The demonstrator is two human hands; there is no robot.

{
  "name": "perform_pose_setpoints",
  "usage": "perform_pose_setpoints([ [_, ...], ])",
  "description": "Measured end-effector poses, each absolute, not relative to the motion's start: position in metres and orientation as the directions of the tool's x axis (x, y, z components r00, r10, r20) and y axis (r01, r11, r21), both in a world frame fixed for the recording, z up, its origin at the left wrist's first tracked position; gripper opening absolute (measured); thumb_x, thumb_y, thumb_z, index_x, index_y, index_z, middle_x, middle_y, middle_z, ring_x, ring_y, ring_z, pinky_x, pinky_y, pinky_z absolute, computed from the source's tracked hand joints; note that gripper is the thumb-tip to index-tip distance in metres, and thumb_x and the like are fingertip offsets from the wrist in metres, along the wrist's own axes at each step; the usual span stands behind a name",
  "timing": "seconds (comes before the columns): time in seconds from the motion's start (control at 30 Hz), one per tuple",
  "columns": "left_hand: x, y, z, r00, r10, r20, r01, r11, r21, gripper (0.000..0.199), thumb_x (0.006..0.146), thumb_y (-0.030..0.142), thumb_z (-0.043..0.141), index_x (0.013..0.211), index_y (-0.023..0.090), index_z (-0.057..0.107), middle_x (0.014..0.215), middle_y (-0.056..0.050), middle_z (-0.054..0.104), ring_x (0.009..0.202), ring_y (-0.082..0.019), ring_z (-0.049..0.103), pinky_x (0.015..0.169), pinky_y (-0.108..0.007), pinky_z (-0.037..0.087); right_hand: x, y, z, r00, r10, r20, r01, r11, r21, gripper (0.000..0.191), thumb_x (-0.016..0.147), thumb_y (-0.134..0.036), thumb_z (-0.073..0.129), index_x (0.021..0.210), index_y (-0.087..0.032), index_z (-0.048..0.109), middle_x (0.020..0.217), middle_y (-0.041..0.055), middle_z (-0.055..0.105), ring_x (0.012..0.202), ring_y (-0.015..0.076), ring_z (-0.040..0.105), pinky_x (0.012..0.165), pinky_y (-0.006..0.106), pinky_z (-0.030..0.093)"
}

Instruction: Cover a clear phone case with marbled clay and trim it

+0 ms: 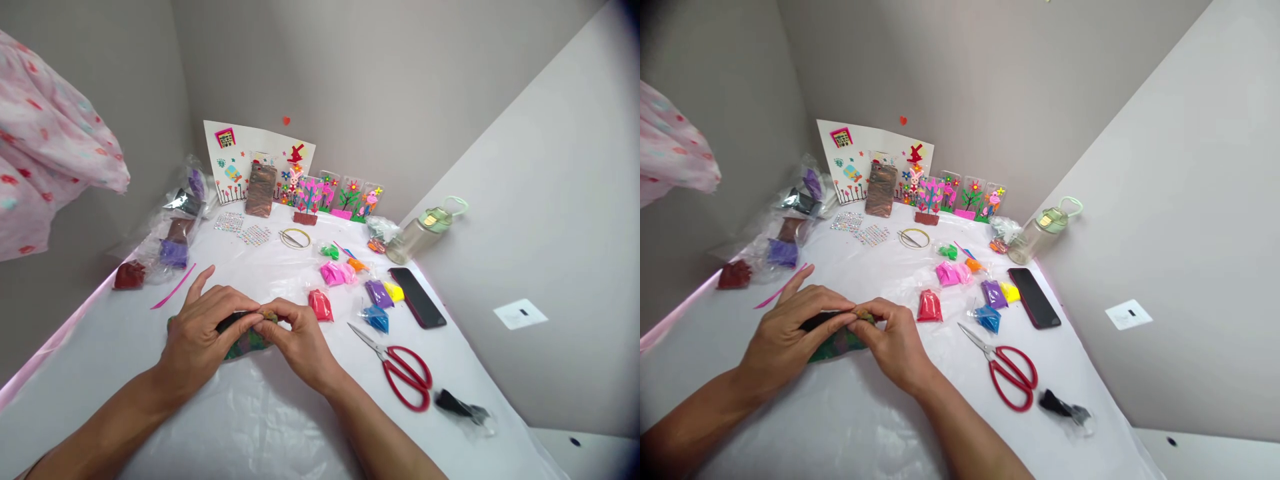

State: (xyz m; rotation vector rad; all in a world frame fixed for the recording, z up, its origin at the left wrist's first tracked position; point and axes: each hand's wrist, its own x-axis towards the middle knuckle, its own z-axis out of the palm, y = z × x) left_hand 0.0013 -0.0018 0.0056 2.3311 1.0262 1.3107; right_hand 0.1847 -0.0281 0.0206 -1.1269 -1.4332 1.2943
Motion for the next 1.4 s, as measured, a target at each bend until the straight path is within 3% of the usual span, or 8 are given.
perform_pose_setpoints([
  [0.57, 0.004, -0.003, 0.001, 0.323, 0.678, 0.660, 0.420, -0.728, 0.542, 0.002, 0.099, 0.027, 0.064, 0.099, 0.025, 0.065, 0.086, 0.006, 0.072, 0.076, -0.013, 0.067, 0.121, -0.046, 0.034, 0.181, -0.030, 0.020, -0.222, 0.975, 0.034, 0.069, 0.051, -0.996, 0.009, 0.087, -0.025, 0.070, 0.089, -0.019, 0.076, 0.084, -0.0002, 0.066, 0.079, 0.0147, 0.056, 0.076, 0.027, 0.046],
  [0.7, 0.001, -0.008, 0.004, 0.244, 0.720, 0.650, 0.443, -0.679, 0.586, 0.007, 0.098, 0.033, 0.065, 0.103, 0.028, 0.065, 0.093, 0.003, 0.071, 0.093, -0.017, 0.067, 0.099, -0.033, 0.051, 0.181, -0.028, 0.020, -0.172, 0.985, 0.014, -0.092, -0.002, -0.996, 0.014, 0.081, -0.028, 0.076, 0.093, -0.019, 0.075, 0.085, 0.0003, 0.070, 0.078, 0.0143, 0.060, 0.076, 0.027, 0.048],
  [0.77, -0.002, -0.014, 0.014, 0.238, 0.741, 0.628, 0.461, -0.655, 0.598, 0.011, 0.098, 0.039, 0.064, 0.104, 0.030, 0.066, 0.097, 0.002, 0.072, 0.099, -0.018, 0.068, 0.089, -0.029, 0.054, 0.182, -0.029, 0.025, -0.151, 0.989, -0.006, -0.181, -0.034, -0.983, 0.015, 0.078, -0.030, 0.080, 0.088, -0.019, 0.074, 0.079, -0.0004, 0.070, 0.072, 0.0135, 0.060, 0.071, 0.026, 0.049],
  [0.97, -0.010, -0.022, 0.050, 0.371, 0.815, 0.444, 0.355, -0.567, 0.743, 0.023, 0.091, 0.053, 0.067, 0.109, 0.037, 0.068, 0.091, 0.007, 0.077, 0.077, -0.014, 0.074, 0.063, -0.016, 0.059, 0.190, -0.037, 0.049, -0.320, 0.946, -0.046, -0.343, -0.161, -0.925, 0.023, 0.075, -0.033, 0.085, 0.090, -0.021, 0.073, 0.071, -0.0024, 0.066, 0.059, 0.0101, 0.055, 0.057, 0.022, 0.045],
  [1.07, -0.007, -0.020, 0.048, 0.317, 0.898, 0.306, 0.312, -0.403, 0.860, 0.026, 0.087, 0.053, 0.071, 0.105, 0.034, 0.070, 0.091, 0.005, 0.077, 0.079, -0.015, 0.074, 0.064, -0.017, 0.060, 0.191, -0.037, 0.050, -0.159, 0.986, 0.053, -0.221, 0.017, -0.975, 0.028, 0.077, -0.027, 0.083, 0.103, -0.024, 0.074, 0.083, -0.0010, 0.070, 0.064, 0.0104, 0.057, 0.059, 0.022, 0.047],
  [1.17, -0.001, -0.021, 0.038, 0.262, 0.953, 0.155, 0.275, -0.228, 0.934, 0.024, 0.087, 0.051, 0.072, 0.099, 0.030, 0.071, 0.089, 0.003, 0.074, 0.080, -0.015, 0.071, 0.070, -0.018, 0.059, 0.191, -0.036, 0.043, -0.030, 0.970, 0.242, -0.026, 0.241, -0.970, 0.027, 0.082, -0.020, 0.079, 0.108, -0.025, 0.076, 0.094, 0.0008, 0.072, 0.071, 0.0111, 0.060, 0.065, 0.023, 0.050],
  [1.4, 0.002, -0.027, 0.031, 0.274, 0.957, 0.091, 0.190, -0.147, 0.971, 0.023, 0.088, 0.051, 0.072, 0.099, 0.031, 0.071, 0.085, 0.005, 0.071, 0.078, -0.012, 0.067, 0.072, -0.016, 0.055, 0.190, -0.038, 0.044, -0.031, 0.860, 0.509, 0.134, 0.508, -0.851, 0.017, 0.088, -0.012, 0.076, 0.100, -0.023, 0.079, 0.094, 0.0033, 0.075, 0.086, 0.0146, 0.068, 0.076, 0.023, 0.054],
])
